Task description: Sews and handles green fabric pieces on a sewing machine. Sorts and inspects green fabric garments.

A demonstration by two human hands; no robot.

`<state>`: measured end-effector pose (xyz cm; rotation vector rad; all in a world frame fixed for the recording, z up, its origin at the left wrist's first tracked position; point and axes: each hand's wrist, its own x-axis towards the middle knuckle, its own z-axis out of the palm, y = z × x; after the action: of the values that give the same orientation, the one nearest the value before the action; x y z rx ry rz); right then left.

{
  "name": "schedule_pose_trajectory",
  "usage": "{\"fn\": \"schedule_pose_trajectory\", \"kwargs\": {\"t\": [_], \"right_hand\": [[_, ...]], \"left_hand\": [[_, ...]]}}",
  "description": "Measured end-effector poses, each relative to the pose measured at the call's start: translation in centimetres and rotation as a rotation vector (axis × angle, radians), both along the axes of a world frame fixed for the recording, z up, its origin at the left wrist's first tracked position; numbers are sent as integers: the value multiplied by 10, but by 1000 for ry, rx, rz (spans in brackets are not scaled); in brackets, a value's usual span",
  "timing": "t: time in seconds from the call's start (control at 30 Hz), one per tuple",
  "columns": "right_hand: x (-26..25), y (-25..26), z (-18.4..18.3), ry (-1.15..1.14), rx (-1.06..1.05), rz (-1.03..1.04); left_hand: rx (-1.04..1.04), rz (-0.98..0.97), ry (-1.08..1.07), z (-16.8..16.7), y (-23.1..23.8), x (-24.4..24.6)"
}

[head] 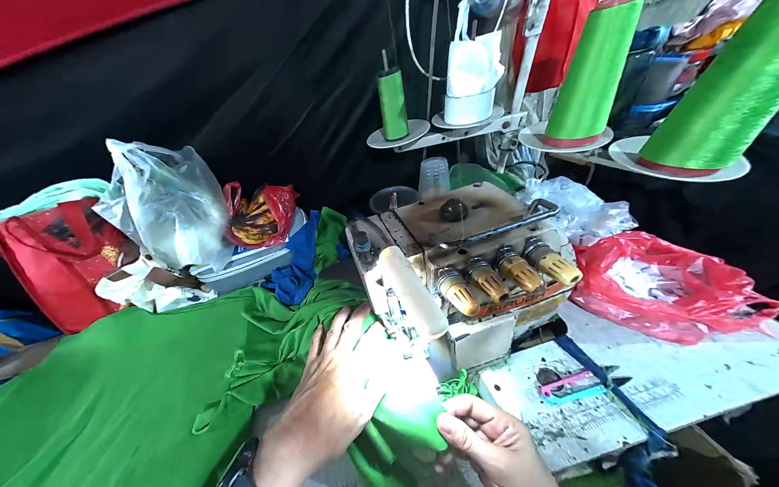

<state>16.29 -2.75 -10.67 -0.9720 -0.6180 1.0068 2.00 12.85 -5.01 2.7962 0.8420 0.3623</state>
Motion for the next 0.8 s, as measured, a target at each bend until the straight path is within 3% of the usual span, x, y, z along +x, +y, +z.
{"fn": "schedule_pose_trajectory", "kwargs": {"t": [0.53, 0.67, 0.8], "right_hand": [[1, 13, 8, -84, -44, -36], [2, 17, 6, -119, -65, -79], [5, 20, 1, -225, -43, -110]], "left_hand": [[54, 5, 91, 5, 27, 3], [233, 18, -199, -2, 1, 10], [193, -46, -157, -16, -6, 8]]}}
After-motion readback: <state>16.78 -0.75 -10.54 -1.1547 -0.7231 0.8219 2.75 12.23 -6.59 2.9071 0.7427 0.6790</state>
